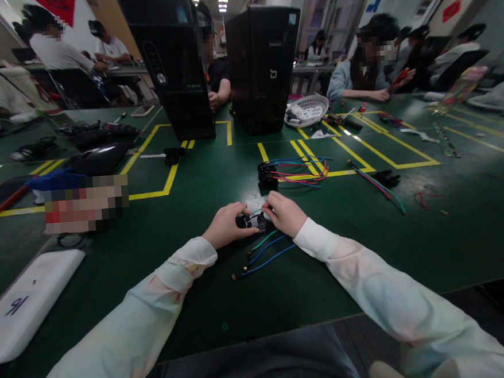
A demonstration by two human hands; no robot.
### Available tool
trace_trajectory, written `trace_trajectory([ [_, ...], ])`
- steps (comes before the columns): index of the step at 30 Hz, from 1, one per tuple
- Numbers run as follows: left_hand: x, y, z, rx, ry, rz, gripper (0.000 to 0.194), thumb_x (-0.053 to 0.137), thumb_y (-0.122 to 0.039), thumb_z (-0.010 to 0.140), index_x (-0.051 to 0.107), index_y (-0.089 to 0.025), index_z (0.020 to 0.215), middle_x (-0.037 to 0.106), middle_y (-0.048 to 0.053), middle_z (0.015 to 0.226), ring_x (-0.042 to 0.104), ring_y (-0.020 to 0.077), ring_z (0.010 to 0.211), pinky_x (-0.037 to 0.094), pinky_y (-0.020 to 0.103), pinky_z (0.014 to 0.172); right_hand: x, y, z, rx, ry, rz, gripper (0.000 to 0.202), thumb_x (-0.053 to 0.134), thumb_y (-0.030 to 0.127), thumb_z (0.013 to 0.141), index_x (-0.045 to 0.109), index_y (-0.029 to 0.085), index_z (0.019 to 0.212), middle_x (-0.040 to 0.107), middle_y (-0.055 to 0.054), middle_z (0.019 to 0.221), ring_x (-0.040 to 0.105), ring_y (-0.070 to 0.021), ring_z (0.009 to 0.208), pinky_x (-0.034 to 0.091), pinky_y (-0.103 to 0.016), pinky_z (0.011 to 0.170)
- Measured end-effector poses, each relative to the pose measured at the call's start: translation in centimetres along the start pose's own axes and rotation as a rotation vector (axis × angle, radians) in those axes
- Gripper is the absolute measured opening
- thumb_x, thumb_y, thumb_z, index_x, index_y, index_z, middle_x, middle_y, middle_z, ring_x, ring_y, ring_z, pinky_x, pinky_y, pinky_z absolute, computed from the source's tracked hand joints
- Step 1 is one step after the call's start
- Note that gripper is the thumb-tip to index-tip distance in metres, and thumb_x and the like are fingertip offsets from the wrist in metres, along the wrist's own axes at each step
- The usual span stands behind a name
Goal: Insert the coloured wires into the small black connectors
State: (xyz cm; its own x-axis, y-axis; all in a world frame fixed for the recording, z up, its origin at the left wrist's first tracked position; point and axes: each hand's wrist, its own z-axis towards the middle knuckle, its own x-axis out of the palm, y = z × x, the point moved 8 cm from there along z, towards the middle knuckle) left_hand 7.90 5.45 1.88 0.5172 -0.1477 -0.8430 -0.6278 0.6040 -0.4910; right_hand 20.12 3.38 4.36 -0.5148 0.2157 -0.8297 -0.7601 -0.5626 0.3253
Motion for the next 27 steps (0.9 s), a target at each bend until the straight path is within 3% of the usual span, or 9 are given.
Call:
trace_trajectory([
  [9,0.0,-0.1,0.0,-0.043,0.014,0.021,0.044,0.068,-0.051,0.062,0.060,-0.018,0.091,0.059,0.012,0.115,0.051,0.0282,0.111,0.038,0.043,0.096,0.2,0.8,-0.4,-0.118,0.156,-0.143,0.013,0.040,0.020,0.089,0.052,0.018,0.083,0.050,-0.003,0.085,0.047,-0.0120,0.069,0.031,-0.022,0.059],
  [15,0.1,0.0,0.0,-0.019,0.005,0.011,0.044,0.067,-0.052,0.063,0.059,-0.019,0.090,0.059,0.011,0.115,0.052,0.0273,0.111,0.039,0.042,0.095,0.4,0.9,-0.5,-0.115,0.225,-0.140,0.012,0.041,0.019,0.089,0.051,0.017,0.081,0.051,-0.003,0.084,0.047,-0.0111,0.069,0.029,-0.021,0.058],
  [27,-0.1,-0.1,0.1,-0.011,0.004,0.001,0.043,0.066,-0.054,0.062,0.058,-0.019,0.086,0.061,0.009,0.109,0.054,0.0280,0.106,0.040,0.043,0.093,-0.3,2.1,-0.6,-0.189,0.031,-0.309,0.017,0.037,0.016,0.090,0.052,0.017,0.083,0.056,-0.006,0.084,0.049,-0.0151,0.076,0.033,-0.024,0.067],
])
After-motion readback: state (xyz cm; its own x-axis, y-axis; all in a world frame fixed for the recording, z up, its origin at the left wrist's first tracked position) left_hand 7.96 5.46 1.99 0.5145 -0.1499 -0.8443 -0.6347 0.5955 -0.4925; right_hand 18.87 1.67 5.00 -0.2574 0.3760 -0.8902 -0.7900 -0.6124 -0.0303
